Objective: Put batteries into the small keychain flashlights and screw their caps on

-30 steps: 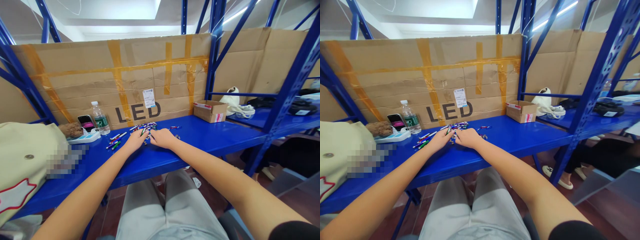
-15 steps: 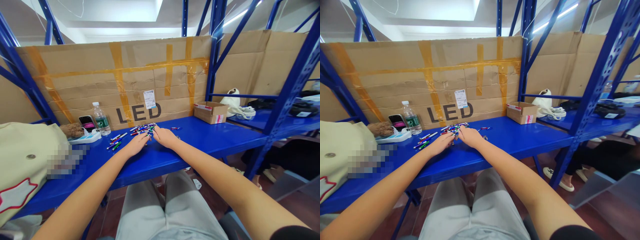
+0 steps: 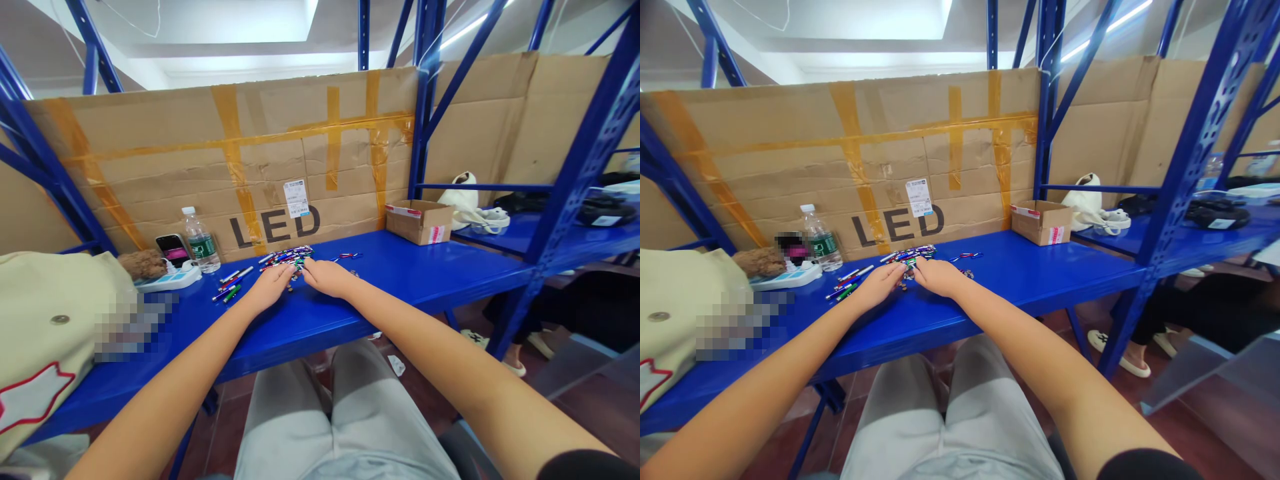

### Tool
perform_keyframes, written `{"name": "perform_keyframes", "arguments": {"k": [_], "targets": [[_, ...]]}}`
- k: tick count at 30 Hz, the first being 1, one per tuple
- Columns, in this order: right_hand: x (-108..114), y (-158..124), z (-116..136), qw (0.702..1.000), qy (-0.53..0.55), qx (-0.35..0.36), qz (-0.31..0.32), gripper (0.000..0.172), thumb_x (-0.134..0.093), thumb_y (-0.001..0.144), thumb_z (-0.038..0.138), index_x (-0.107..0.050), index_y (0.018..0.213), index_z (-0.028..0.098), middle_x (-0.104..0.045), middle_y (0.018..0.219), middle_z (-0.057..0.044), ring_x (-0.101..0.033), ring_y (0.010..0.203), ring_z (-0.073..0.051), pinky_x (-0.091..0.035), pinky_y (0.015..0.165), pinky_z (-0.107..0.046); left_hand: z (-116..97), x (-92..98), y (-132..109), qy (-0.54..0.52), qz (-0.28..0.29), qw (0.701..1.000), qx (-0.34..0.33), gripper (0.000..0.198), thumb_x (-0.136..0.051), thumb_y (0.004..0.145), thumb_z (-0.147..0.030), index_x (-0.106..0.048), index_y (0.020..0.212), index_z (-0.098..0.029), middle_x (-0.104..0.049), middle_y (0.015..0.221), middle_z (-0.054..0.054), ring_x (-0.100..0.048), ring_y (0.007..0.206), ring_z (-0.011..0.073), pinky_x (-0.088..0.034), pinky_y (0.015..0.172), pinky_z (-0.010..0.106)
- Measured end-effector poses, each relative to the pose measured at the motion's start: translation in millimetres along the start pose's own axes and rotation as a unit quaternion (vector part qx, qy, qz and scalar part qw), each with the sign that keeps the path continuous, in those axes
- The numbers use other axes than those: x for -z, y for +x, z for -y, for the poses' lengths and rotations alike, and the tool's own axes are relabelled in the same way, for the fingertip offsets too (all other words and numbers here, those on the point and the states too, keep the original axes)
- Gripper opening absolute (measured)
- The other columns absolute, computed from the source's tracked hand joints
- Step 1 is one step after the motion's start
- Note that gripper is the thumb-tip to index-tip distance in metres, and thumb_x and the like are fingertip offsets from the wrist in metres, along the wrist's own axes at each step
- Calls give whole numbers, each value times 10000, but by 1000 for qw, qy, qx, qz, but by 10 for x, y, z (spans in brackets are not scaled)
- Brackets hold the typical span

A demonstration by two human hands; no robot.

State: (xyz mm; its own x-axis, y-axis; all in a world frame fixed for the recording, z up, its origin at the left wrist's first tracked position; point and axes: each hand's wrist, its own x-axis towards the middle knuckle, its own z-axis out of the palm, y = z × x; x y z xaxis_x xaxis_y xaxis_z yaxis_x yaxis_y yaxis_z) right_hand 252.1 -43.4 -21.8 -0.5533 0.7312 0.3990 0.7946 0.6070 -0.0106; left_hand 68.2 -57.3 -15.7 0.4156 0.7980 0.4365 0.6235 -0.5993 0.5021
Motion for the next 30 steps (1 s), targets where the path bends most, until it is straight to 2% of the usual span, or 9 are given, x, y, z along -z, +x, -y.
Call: {"name": "perform_keyframes", "arguments": {"k": [5, 8, 11, 13, 15, 17, 22, 26, 30], "targets": [[-21, 31, -102, 995, 98, 17, 12, 266, -332, 990, 290, -548, 949, 142, -676, 976, -117, -617, 872, -208, -415, 754, -293, 0, -35, 67, 96, -10, 995, -16, 379, -305, 935, -404, -558, 767, -176, -631, 755, 56, -587, 753, 204, -462, 742, 323], [-39, 41, -149, 977, 211, 16, 18, 262, -337, 971, 225, -490, 763, 180, -640, 800, -39, -566, 735, -146, -418, 712, -258, -19, -62, 103, 179, -16, 983, -27, 313, -343, 934, -364, -588, 914, -169, -667, 888, 97, -613, 853, 242, -459, 794, 345], [-73, 66, -196, 944, 329, -5, 18, 294, -324, 963, 220, -410, 682, 205, -530, 612, 28, -498, 600, -116, -413, 648, -238, 5, -43, 216, 197, -13, 980, -26, 286, -382, 936, -342, -581, 1062, -181, -680, 993, 97, -627, 944, 244, -457, 844, 334], [-103, 100, -247, 921, 387, -46, -18, 267, -345, 963, 289, -419, 720, 208, -503, 586, 45, -488, 573, -114, -413, 625, -237, 66, 11, 368, 184, -12, 983, -3, 277, -388, 938, -332, -600, 1038, -184, -691, 1008, 84, -635, 949, 228, -459, 861, 317], [-126, 140, -316, 897, 422, -106, -80, 232, -365, 954, 361, -455, 811, 201, -524, 613, 45, -499, 573, -118, -420, 621, -242, 165, 85, 567, 185, -39, 980, 61, 281, -404, 933, -324, -620, 1021, -166, -695, 1049, 93, -631, 992, 225, -455, 889, 307], [-137, 174, -387, 881, 426, -154, -141, 229, -380, 937, 391, -484, 892, 191, -554, 659, 33, -516, 595, -125, -431, 638, -251, 293, 149, 772, 193, -58, 971, 129, 274, -436, 917, -308, -630, 1018, -143, -692, 1081, 119, -627, 1020, 236, -457, 899, 317], [-121, 194, -491, 877, 399, -177, -201, 255, -394, 910, 395, -531, 945, 183, -603, 737, -4, -562, 699, -151, -445, 712, -276, 584, 162, 1083, 191, -64, 963, 177, 386, -523, 851, -192, -550, 1220, -82, -656, 1177, 186, -633, 1061, 244, -475, 884, 310], [-101, 178, -526, 870, 399, -187, -221, 290, -381, 909, 407, -534, 999, 177, -631, 757, -21, -588, 718, -164, -453, 727, -286, 639, 180, 1079, 200, -72, 961, 176, 605, -500, 815, -80, -369, 1405, -56, -529, 1360, 214, -575, 1181, 225, -463, 920, 269], [-77, 167, -583, 863, 384, -210, -253, 305, -372, 904, 421, -532, 1013, 185, -660, 827, -51, -614, 790, -186, -457, 762, -297, 593, 364, 863, 243, -59, 952, 174, 486, -475, 828, -114, -503, 1309, -53, -569, 1321, 191, -563, 1190, 239, -427, 986, 285]]}}
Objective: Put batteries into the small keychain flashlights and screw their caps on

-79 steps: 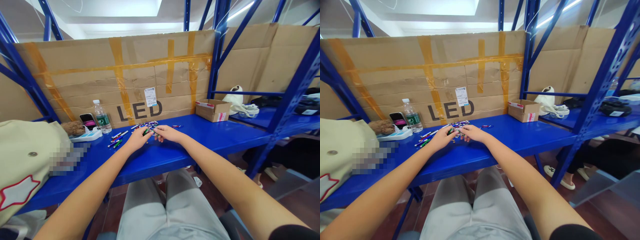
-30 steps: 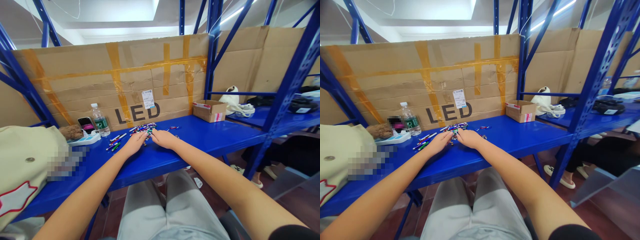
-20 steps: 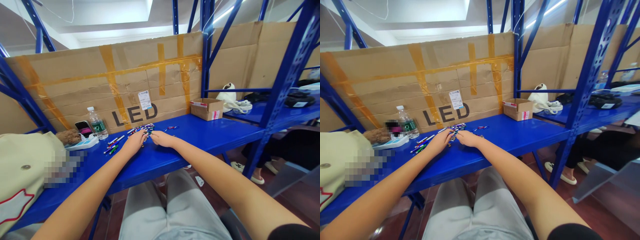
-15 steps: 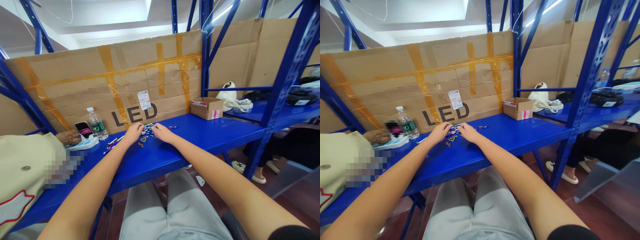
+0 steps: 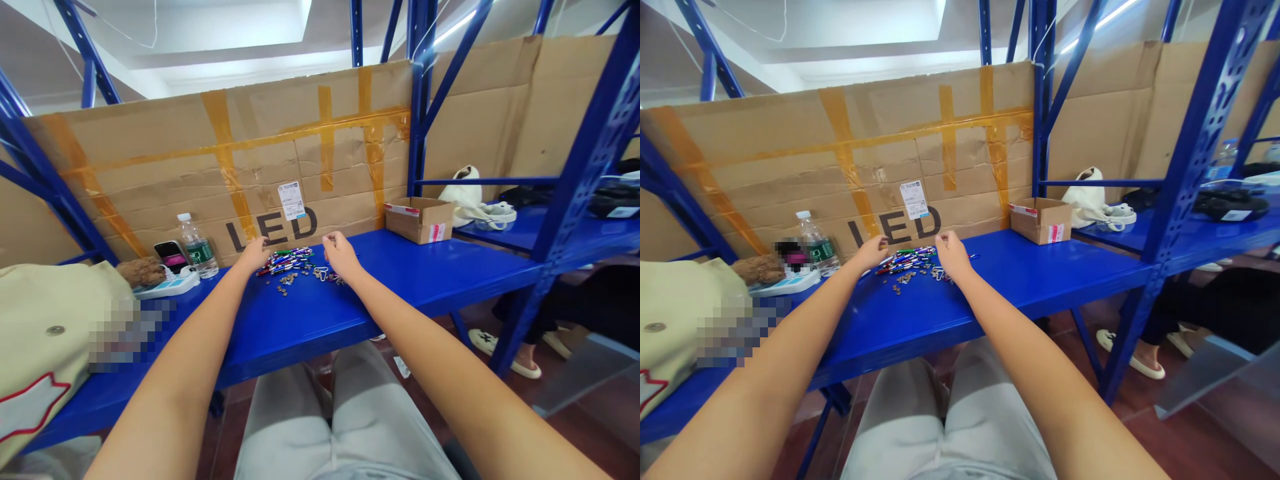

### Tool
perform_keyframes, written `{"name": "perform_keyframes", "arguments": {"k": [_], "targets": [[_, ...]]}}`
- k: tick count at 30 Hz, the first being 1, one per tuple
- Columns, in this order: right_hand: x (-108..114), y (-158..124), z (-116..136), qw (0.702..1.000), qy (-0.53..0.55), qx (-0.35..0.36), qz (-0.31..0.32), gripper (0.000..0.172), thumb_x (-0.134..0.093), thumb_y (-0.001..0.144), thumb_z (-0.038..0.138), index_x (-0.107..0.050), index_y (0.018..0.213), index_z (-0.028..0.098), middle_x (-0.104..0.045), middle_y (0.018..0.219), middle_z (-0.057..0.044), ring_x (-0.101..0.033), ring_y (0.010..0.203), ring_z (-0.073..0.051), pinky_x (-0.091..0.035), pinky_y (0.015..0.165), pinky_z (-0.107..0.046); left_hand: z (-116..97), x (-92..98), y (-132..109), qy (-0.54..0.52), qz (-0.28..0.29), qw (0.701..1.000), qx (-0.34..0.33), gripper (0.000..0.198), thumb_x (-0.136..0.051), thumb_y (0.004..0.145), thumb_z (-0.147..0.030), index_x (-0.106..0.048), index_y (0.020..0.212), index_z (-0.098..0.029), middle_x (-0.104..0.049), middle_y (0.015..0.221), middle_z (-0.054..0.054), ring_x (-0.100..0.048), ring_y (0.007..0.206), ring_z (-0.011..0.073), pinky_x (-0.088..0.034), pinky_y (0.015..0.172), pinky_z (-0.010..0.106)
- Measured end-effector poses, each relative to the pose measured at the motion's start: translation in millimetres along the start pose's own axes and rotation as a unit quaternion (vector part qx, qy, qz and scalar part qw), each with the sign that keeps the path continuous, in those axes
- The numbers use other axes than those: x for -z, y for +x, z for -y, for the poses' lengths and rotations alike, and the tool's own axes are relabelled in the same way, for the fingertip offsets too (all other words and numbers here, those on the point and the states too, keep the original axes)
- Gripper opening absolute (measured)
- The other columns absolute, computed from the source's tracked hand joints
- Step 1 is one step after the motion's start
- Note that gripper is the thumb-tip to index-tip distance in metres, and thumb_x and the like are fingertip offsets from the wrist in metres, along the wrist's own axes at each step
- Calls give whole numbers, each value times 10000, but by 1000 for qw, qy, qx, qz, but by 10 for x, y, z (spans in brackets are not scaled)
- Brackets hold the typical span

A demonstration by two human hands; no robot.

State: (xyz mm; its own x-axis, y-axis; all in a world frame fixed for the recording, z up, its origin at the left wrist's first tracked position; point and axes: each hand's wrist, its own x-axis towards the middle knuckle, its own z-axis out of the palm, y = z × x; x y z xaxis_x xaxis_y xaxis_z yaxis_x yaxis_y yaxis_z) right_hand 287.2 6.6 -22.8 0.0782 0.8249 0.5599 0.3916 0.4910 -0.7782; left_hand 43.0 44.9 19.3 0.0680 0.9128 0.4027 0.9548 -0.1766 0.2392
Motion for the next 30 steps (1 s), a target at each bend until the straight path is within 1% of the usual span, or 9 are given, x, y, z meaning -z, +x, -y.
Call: {"name": "perform_keyframes", "arguments": {"k": [5, 9, 12, 17, 21, 24, 26, 28, 30], "targets": [[44, 31, -19, 999, -3, -14, -44, 290, -356, 903, 402, -529, 993, 187, -671, 896, -77, -618, 861, -197, -451, 779, -295, 414, 263, -380, 76, 35, 997, -4, 282, -528, 794, -228, -701, 1001, -148, -698, 1108, 126, -622, 1063, 291, -450, 944, 335], [37, 25, -13, 999, -19, -11, -27, 233, -385, 885, 361, -542, 905, 190, -673, 896, -70, -609, 855, -190, -441, 765, -283, 818, 352, -586, 159, 65, 985, 29, 302, -484, 804, -277, -711, 990, -202, -716, 1090, 88, -633, 1037, 263, -458, 892, 301], [25, 10, -5, 999, -53, 7, 1, 190, -413, 863, 315, -547, 805, 195, -670, 879, -56, -594, 847, -181, -427, 749, -270, 954, 369, -635, 174, 99, 979, 46, 323, -491, 801, -340, -716, 989, -204, -727, 1061, 87, -653, 991, 256, -468, 821, 274], [16, -23, 5, 994, -99, 8, 47, 185, -432, 855, 287, -560, 761, 191, -659, 807, -37, -579, 794, -171, -407, 699, -255, 864, 406, -676, 181, 140, 972, 56, 353, -500, 805, -401, -719, 981, -187, -735, 1015, 101, -666, 929, 261, -462, 727, 267], [22, -46, -4, 982, -168, 21, 88, 180, -448, 857, 267, -591, 789, 182, -670, 811, -41, -581, 786, -169, -399, 698, -252, 761, 445, -747, 212, 101, 970, 58, 363, -490, 804, -444, -736, 867, -185, -737, 933, 126, -667, 863, 290, -459, 685, 305], [36, -54, -21, 956, -252, 26, 146, 187, -471, 852, 276, -628, 822, 180, -686, 858, -57, -595, 815, -183, -406, 705, -262, 694, 433, -789, 196, 144, 969, 45, 310, -563, 754, -473, -730, 780, -214, -743, 817, 78, -672, 796, 261, -460, 663, 285], [50, -56, -31, 930, -314, 30, 187, 195, -507, 836, 313, -658, 841, 190, -690, 928, -72, -602, 885, -215, -422, 744, -292, 648, 401, -797, 192, 178, 964, 38, 205, -606, 732, -404, -714, 718, -231, -736, 754, 42, -674, 763, 236, -463, 662, 266], [67, -58, -37, 908, -361, 38, 208, 205, -535, 818, 344, -685, 859, 212, -676, 1014, -85, -591, 974, -258, -435, 806, -352, 613, 363, -792, 202, 176, 963, 35, 123, -626, 718, -321, -708, 718, -229, -741, 796, 45, -676, 793, 235, -470, 683, 263], [83, -65, -36, 898, -381, 39, 216, 214, -542, 808, 356, -702, 888, 239, -652, 1078, -93, -573, 1036, -291, -437, 849, -419, 602, 330, -782, 210, 155, 965, 36, 146, -644, 704, -291, -713, 809, -215, -741, 920, 79, -673, 873, 257, -479, 715, 275]]}}
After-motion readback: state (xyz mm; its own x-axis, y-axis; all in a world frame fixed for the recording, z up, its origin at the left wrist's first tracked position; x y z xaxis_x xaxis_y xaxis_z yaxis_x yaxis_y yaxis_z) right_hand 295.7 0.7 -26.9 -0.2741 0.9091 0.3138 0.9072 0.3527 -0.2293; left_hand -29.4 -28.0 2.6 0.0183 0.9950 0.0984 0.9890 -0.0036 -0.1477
